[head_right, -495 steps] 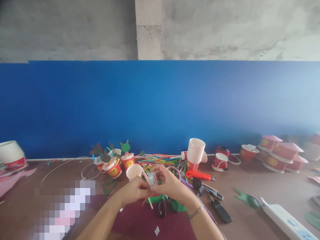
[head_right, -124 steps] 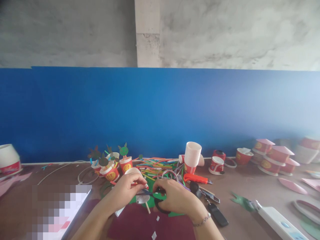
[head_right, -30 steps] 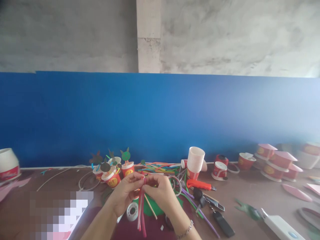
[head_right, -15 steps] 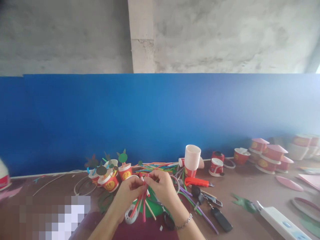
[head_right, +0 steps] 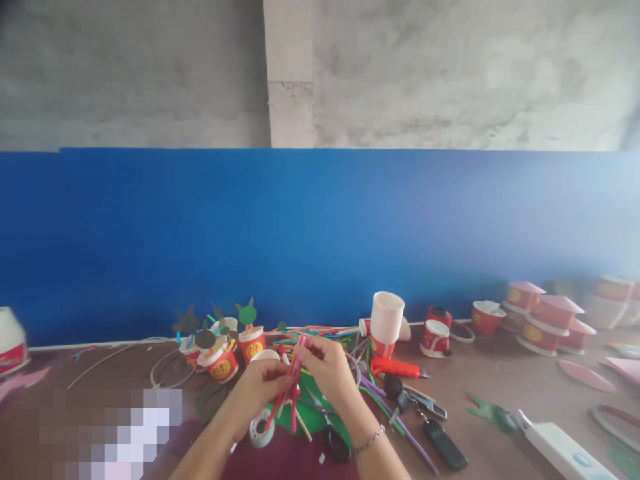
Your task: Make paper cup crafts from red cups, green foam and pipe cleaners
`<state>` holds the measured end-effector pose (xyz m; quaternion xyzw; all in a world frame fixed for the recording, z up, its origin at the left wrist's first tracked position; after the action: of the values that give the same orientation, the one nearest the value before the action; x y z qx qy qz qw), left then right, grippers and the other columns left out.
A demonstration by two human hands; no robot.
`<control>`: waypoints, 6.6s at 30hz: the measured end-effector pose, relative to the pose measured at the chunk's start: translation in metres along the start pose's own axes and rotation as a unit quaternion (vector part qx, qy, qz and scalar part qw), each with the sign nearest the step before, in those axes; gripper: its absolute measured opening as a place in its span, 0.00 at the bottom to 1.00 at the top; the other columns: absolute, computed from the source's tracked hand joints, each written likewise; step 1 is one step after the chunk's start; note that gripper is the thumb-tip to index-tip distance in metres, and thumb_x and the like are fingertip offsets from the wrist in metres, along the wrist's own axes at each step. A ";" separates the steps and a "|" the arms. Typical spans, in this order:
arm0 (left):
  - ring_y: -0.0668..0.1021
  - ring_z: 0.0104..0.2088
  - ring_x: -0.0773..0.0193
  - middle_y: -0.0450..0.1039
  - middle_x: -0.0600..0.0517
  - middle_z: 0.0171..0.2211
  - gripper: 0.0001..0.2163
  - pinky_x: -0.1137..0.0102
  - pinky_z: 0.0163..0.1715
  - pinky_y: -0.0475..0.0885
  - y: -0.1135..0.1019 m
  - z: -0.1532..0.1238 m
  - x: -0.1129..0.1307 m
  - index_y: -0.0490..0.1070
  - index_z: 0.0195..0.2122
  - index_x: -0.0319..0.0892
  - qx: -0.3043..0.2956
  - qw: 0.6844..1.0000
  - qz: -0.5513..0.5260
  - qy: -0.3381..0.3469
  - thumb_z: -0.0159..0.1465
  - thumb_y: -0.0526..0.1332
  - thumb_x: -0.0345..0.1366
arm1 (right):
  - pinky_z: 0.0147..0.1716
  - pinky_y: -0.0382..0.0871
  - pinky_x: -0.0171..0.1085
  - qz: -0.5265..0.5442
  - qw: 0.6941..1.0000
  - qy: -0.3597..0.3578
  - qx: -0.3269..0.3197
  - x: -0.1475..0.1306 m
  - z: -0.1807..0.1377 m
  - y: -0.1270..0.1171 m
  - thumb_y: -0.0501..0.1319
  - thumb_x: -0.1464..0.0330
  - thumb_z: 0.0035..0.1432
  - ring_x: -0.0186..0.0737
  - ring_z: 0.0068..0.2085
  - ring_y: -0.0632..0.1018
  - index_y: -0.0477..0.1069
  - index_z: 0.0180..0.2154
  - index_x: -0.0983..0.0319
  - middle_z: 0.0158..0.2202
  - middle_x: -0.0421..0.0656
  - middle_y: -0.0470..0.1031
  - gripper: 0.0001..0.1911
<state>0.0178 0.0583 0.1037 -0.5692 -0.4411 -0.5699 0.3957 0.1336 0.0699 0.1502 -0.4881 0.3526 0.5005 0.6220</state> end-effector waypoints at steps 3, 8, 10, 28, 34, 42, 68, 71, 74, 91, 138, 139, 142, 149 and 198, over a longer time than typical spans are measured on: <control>0.69 0.19 0.68 0.69 0.54 0.17 0.15 0.72 0.23 0.62 0.000 -0.003 0.007 0.75 0.24 0.37 0.006 1.000 0.003 0.012 0.47 0.69 0.46 | 0.20 0.51 0.31 0.017 1.000 0.008 -0.025 0.002 0.001 0.004 0.65 0.59 0.48 0.29 0.21 0.59 0.70 0.22 0.65 0.17 0.34 0.60 0.15; 0.73 0.25 0.65 0.73 0.52 0.23 0.14 0.71 0.28 0.66 0.000 -0.009 0.026 0.76 0.35 0.39 -0.016 0.996 -0.071 0.050 0.53 0.66 0.44 | 0.24 0.60 0.31 0.191 0.977 0.084 -0.049 0.009 -0.004 0.009 0.67 0.56 0.46 0.30 0.22 0.67 0.73 0.25 0.66 0.19 0.38 0.68 0.18; 0.75 0.30 0.62 0.75 0.50 0.29 0.16 0.69 0.33 0.69 0.001 -0.012 0.034 0.74 0.42 0.42 -0.039 0.993 -0.081 0.077 0.54 0.67 0.41 | 0.28 0.65 0.32 0.281 0.950 0.119 -0.061 0.012 -0.007 0.014 0.69 0.56 0.45 0.32 0.24 0.71 0.75 0.28 0.66 0.23 0.40 0.72 0.18; 0.74 0.32 0.62 0.75 0.47 0.33 0.15 0.69 0.35 0.68 0.000 -0.008 0.028 0.75 0.36 0.39 0.036 0.975 -0.197 0.099 0.55 0.64 0.46 | 0.28 0.63 0.32 0.201 0.975 0.010 -0.097 -0.023 -0.012 0.020 0.66 0.59 0.49 0.34 0.28 0.69 0.77 0.37 0.63 0.27 0.41 0.74 0.16; 0.71 0.31 0.61 0.72 0.49 0.28 0.14 0.72 0.32 0.65 -0.008 -0.015 0.051 0.76 0.30 0.39 0.043 0.979 0.087 0.179 0.59 0.60 0.46 | 0.26 0.60 0.32 -0.006 0.991 -0.055 -0.126 -0.033 -0.014 0.021 0.60 0.65 0.54 0.34 0.26 0.66 0.74 0.25 0.63 0.22 0.37 0.68 0.10; 0.73 0.31 0.60 0.73 0.49 0.27 0.13 0.70 0.36 0.67 -0.005 -0.013 0.050 0.78 0.33 0.39 0.028 0.984 0.031 0.171 0.56 0.64 0.44 | 0.25 0.59 0.32 -0.082 0.985 -0.091 -0.122 -0.038 -0.024 0.022 0.59 0.72 0.51 0.34 0.26 0.67 0.75 0.32 0.60 0.23 0.37 0.71 0.07; 0.63 0.20 0.70 0.65 0.54 0.16 0.21 0.73 0.22 0.55 -0.001 -0.010 0.027 0.74 0.19 0.36 -0.017 0.995 0.075 0.056 0.51 0.64 0.52 | 0.20 0.54 0.30 0.108 0.990 0.044 -0.078 -0.005 -0.012 0.025 0.64 0.60 0.49 0.29 0.20 0.63 0.76 0.28 0.66 0.18 0.36 0.65 0.14; 0.64 0.20 0.69 0.66 0.54 0.16 0.21 0.73 0.23 0.56 0.003 -0.009 0.021 0.74 0.20 0.35 -0.042 0.994 0.089 0.041 0.52 0.63 0.52 | 0.21 0.58 0.31 0.063 0.993 0.042 -0.086 0.000 -0.011 0.025 0.65 0.62 0.47 0.31 0.21 0.67 0.77 0.27 0.65 0.21 0.38 0.69 0.11; 0.66 0.21 0.68 0.68 0.53 0.17 0.20 0.73 0.24 0.58 0.003 -0.007 0.016 0.74 0.21 0.35 -0.050 0.995 0.087 0.027 0.52 0.63 0.51 | 0.21 0.59 0.32 0.074 0.992 0.047 -0.088 0.002 -0.011 0.025 0.65 0.62 0.46 0.32 0.21 0.68 0.76 0.24 0.65 0.19 0.38 0.69 0.12; 0.70 0.19 0.69 0.67 0.54 0.17 0.23 0.76 0.21 0.64 0.019 -0.037 -0.005 0.69 0.19 0.40 -0.207 0.925 0.309 -0.082 0.61 0.50 0.52 | 0.19 0.50 0.29 -0.031 0.981 0.022 -0.189 -0.006 -0.027 0.045 0.59 0.73 0.47 0.28 0.21 0.59 0.66 0.18 0.64 0.18 0.34 0.59 0.08; 0.74 0.43 0.57 0.70 0.49 0.43 0.21 0.63 0.44 0.69 -0.027 0.006 0.005 0.61 0.44 0.44 0.153 0.908 0.318 0.226 0.49 0.63 0.28 | 0.17 0.61 0.31 0.059 0.949 -0.110 0.289 -0.040 -0.035 -0.090 0.60 0.60 0.57 0.32 0.21 0.66 0.73 0.35 0.63 0.20 0.38 0.66 0.13; 0.74 0.43 0.57 0.69 0.48 0.43 0.22 0.63 0.44 0.69 -0.033 0.002 0.010 0.60 0.45 0.44 0.185 0.908 0.283 0.246 0.49 0.63 0.28 | 0.17 0.61 0.31 0.056 0.945 -0.124 0.298 -0.046 -0.040 -0.090 0.60 0.61 0.57 0.32 0.21 0.66 0.72 0.35 0.63 0.20 0.38 0.66 0.11; 0.74 0.43 0.56 0.68 0.46 0.43 0.19 0.60 0.44 0.70 -0.038 -0.012 0.021 0.59 0.45 0.43 0.241 0.889 0.241 0.305 0.53 0.62 0.30 | 0.22 0.67 0.33 0.024 0.942 -0.193 0.272 -0.071 -0.051 -0.077 0.60 0.64 0.58 0.34 0.24 0.70 0.72 0.35 0.62 0.24 0.41 0.70 0.07; 0.74 0.46 0.53 0.70 0.45 0.45 0.20 0.58 0.47 0.69 -0.033 -0.015 0.020 0.62 0.48 0.44 0.234 0.889 0.233 0.318 0.54 0.64 0.36 | 0.35 0.71 0.38 -0.110 0.930 -0.338 0.091 -0.108 -0.060 -0.014 0.54 0.72 0.61 0.40 0.37 0.74 0.72 0.38 0.60 0.36 0.47 0.73 0.08; 0.75 0.44 0.54 0.72 0.47 0.43 0.23 0.59 0.45 0.70 -0.033 -0.011 0.013 0.66 0.47 0.44 0.213 0.895 0.160 0.357 0.51 0.69 0.34 | 0.35 0.67 0.35 -0.120 0.943 -0.311 0.002 -0.094 -0.049 0.005 0.54 0.73 0.62 0.37 0.35 0.73 0.69 0.36 0.60 0.35 0.43 0.71 0.06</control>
<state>-0.0178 0.0583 0.1158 -0.2927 -0.2844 -0.5558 0.7243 0.1074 -0.0036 0.2225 -0.3454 0.0812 0.5486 0.7571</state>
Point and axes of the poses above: each hand's wrist, its own z-axis towards the middle knuckle, its own y-axis out of the palm, x = y × z, the point moved 10 cm from there along z, towards the middle knuckle
